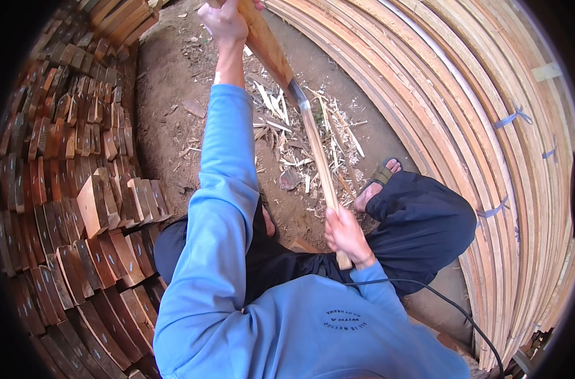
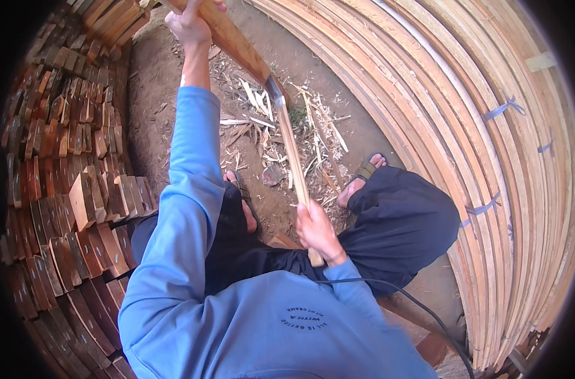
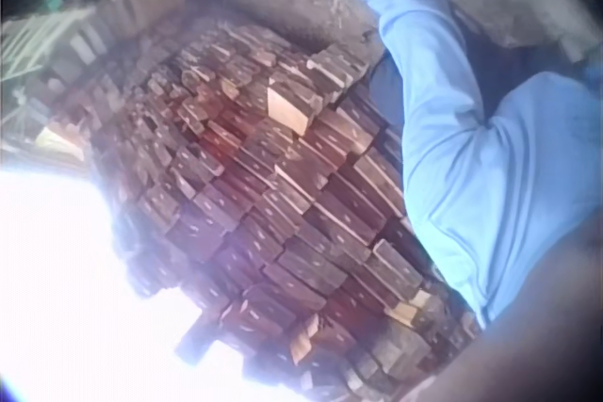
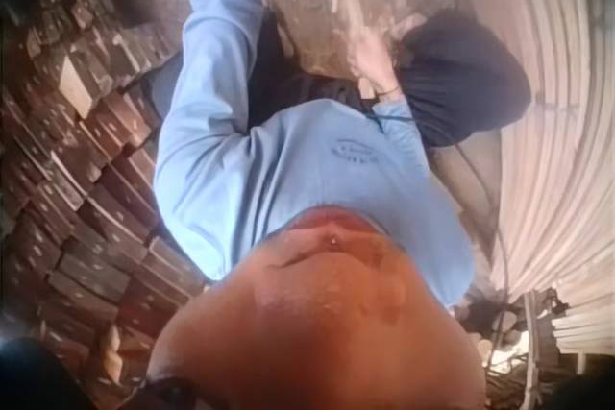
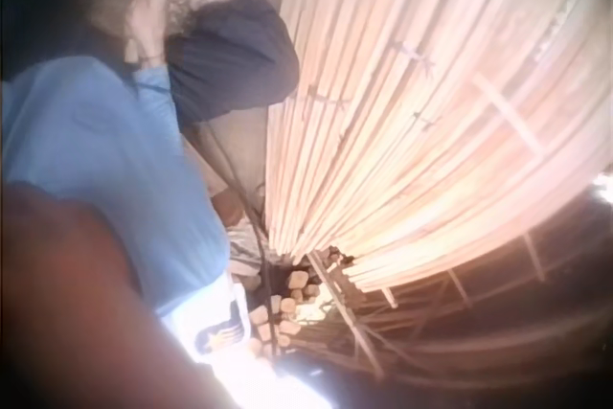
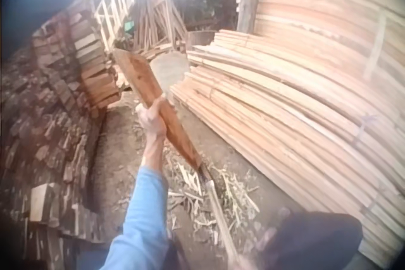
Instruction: The person shaves thin layers off a piece of wood using a drawknife while sitting on the ground.
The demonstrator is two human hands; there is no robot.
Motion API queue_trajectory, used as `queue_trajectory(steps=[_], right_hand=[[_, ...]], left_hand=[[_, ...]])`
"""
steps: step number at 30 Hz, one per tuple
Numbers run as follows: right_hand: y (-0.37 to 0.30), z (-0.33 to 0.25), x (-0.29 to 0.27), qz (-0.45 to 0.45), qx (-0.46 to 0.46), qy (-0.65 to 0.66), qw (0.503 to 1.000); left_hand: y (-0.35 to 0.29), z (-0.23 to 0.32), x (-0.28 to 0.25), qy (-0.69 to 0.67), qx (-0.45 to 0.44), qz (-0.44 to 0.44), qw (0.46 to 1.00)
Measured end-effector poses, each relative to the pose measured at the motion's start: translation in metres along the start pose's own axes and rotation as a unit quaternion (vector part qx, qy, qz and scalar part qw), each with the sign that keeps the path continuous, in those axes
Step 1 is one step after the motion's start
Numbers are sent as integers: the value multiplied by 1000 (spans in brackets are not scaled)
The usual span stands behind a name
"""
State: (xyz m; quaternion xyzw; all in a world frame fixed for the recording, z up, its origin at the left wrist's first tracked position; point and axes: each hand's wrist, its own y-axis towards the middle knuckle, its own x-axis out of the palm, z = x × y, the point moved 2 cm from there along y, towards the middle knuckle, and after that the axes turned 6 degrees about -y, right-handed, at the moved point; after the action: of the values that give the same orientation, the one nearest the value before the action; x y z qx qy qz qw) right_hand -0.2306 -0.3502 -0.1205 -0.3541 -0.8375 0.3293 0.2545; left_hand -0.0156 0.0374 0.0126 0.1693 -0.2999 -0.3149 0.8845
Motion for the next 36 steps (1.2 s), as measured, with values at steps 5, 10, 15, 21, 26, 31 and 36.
queue_trajectory(steps=[5, 10, 15, 21, 26, 31, 36], right_hand=[[20, -9, -3, 3, 2, -20, 1000], [-9, 0, -3, 4, -6, -19, 1000], [20, -10, 6, 10, -16, -1, 1000], [-9, -4, -5, -15, 19, -7, 1000], [1, -8, 8, 10, -11, 16, 1000], [-11, -1, -3, -5, 4, 14, 1000], [-19, -8, -1, -14, 17, 42, 999]], left_hand=[[-7, -2, 14, 47, -7, -44, 998], [2, -8, 13, -26, 2, -12, 1000], [-6, -1, 21, 48, -12, -60, 997], [-3, -7, 13, -20, 5, -9, 1000], [-2, -5, 15, -9, 0, -27, 1000], [-14, 0, 19, 5, -1, -32, 999], [-14, 3, 21, 22, -8, -37, 999]])
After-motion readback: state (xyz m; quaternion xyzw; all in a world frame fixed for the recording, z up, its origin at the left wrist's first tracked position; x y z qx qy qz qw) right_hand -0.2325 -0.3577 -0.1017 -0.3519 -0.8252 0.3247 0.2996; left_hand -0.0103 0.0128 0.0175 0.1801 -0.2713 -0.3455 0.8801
